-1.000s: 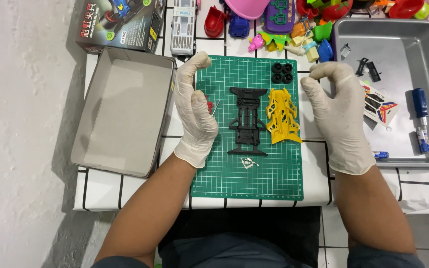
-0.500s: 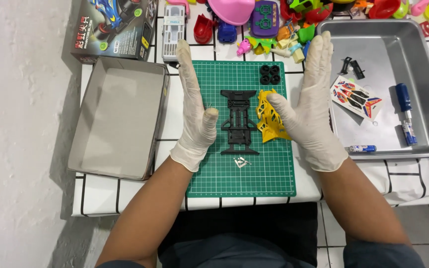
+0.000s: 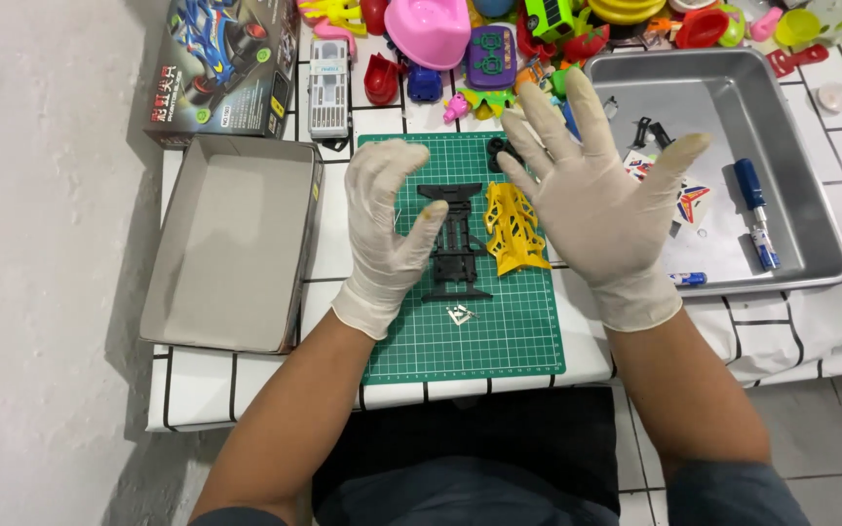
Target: Assembling a toy car by attaching plastic body parts and components to a black chassis on a cutting mat.
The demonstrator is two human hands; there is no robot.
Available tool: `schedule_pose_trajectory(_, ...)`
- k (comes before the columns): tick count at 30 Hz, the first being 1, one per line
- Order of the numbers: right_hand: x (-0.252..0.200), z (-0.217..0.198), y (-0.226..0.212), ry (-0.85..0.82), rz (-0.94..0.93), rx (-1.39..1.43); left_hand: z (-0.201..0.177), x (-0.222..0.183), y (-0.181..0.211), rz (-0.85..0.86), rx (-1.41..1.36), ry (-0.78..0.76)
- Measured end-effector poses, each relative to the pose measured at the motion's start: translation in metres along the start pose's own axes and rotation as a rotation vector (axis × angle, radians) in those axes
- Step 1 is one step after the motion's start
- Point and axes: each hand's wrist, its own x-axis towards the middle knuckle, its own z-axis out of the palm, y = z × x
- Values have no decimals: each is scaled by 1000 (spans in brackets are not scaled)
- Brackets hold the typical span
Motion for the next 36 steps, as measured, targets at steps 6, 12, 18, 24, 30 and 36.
schedule_pose_trajectory(6,-24,21,29,55,-119,-527,6,17,79,198,103,-126)
schedule_pose_trajectory(12,-40,25,48,-97,-186,-411,17,-5,118,89,108,-202)
schedule_pose_trajectory(18,-53,29,57,-32,-293,-294,12,-15,137,117,6,-161)
schedule_pose_trajectory(24,-60,29,63,42,-346,-305,13,-24,149,88,-112,-165)
schedule_pose_trajectory(30,-53,-6,47,-19,-553,-317,15,-46,168,123,-187,-230)
schedule_pose_trajectory(36,-53,19,52,184,-493,-496,13,-55,159,103,-221,-304)
